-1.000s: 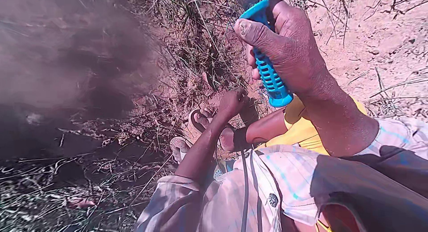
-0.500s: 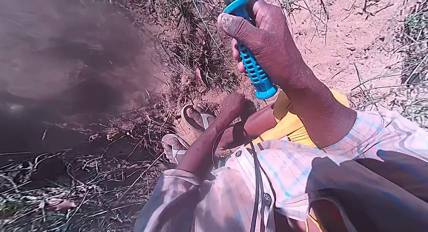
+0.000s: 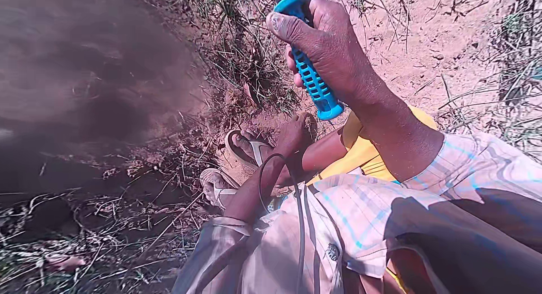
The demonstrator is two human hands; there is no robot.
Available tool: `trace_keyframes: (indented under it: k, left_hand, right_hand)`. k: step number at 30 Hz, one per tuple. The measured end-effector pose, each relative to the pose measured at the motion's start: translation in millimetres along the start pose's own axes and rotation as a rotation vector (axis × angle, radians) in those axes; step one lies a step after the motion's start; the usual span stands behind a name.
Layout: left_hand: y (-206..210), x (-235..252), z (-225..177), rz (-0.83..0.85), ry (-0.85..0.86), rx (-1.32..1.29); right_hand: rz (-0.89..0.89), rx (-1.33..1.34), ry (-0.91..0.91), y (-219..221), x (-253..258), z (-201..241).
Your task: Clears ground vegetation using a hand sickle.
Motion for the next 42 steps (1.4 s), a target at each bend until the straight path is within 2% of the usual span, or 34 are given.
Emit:
trace_keyframes:
  k: [3, 7, 9, 12, 15, 17, 20, 23, 26, 28, 29, 30, 31, 32, 34, 36, 40, 42]
  left_hand:
    - [19.8, 20.6, 10.1, -0.018, 0.11, 0.03]
    - [-8.7, 2.4, 8.2, -0.211, 0.199, -0.124]
    - [-17.0, -12.8, 3.5, -0.232, 0.224, -0.166]
    - [-9.1, -23.0, -6.6, -0.128, 0.306, -0.164]
    - [19.8, 11.9, -2.2, 0.077, 0.283, -0.124]
    - [31.7, 29.2, 2.6, 0.072, 0.338, -0.212]
    - [35.3, 34.2, 8.6, 0.065, 0.237, -0.453]
    - [35.2, 21.0, 4.3, 0.065, 0.069, -0.497]
    - [16.5, 2.5, 5.9, -0.122, -0.008, -0.68]
    - [-19.3, -8.3, 20.5, -0.317, -0.111, -0.896]
    - [-43.2, -14.6, 31.4, -0.368, -0.178, -0.917]
    - [-63.2, -13.1, 53.8, -0.559, -0.157, -0.878]
    - [-84.2, -12.9, 78.2, -0.747, -0.157, -0.709]
    - [-105.1, -16.9, 97.8, -0.835, -0.209, -0.459]
    - [-131.6, -23.6, 120.4, -0.691, -0.336, -0.154]
    - [-128.7, -20.7, 114.9, -0.548, -0.348, 0.026]
    - [-59.7, 10.2, 57.3, -0.139, -0.024, 0.213]
    - [-35.4, 27.4, 45.4, -0.101, -0.048, 0.226]
  right_hand:
    - [0.015, 0.02, 0.055, 2.5, -1.5, -3.2]
    - [0.026, 0.047, 0.079, 3.0, -0.3, -4.0]
    - [0.024, 0.055, 0.068, 1.0, 0.1, -3.4]
    - [0.031, 0.043, 0.065, 1.6, -0.1, -1.4]
    - [0.053, 0.025, 0.059, 3.3, -0.2, -2.5]
    - [0.064, 0.012, 0.057, 4.4, -0.9, -4.4]
    - [0.073, -0.023, 0.086, 6.9, -1.8, -6.7]
    - [0.091, -0.048, 0.103, 9.5, -2.6, -8.6]
    - [0.094, -0.024, 0.096, 8.3, -3.6, -7.2]
    - [0.083, 0.011, 0.082, 5.3, -3.3, -3.6]
    - [0.071, 0.025, 0.068, 3.3, -2.8, -1.0]
    - [0.052, 0.031, 0.048, 0.5, -1.6, 1.3]
    - [0.032, 0.04, 0.027, -2.7, -0.4, 3.6]
    - [0.013, 0.051, 0.005, -6.1, 1.0, 5.6]
    - [-0.015, 0.081, -0.027, -12.0, 3.3, 7.4]
    - [-0.041, 0.099, -0.047, -16.4, 5.3, 8.9]
    - [-0.079, 0.076, -0.063, -21.0, 7.9, 9.0]
    - [-0.084, 0.077, -0.066, -21.3, 7.9, 8.2]
Point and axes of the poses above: each hand's wrist, its own x-axis towards the middle knuckle, its own y-axis out of the palm, z = x × y, the point moved 6 cm from there along x, towards the middle knuckle, and after that the axes turned 2 degrees about -z, right-handed, at the moved point
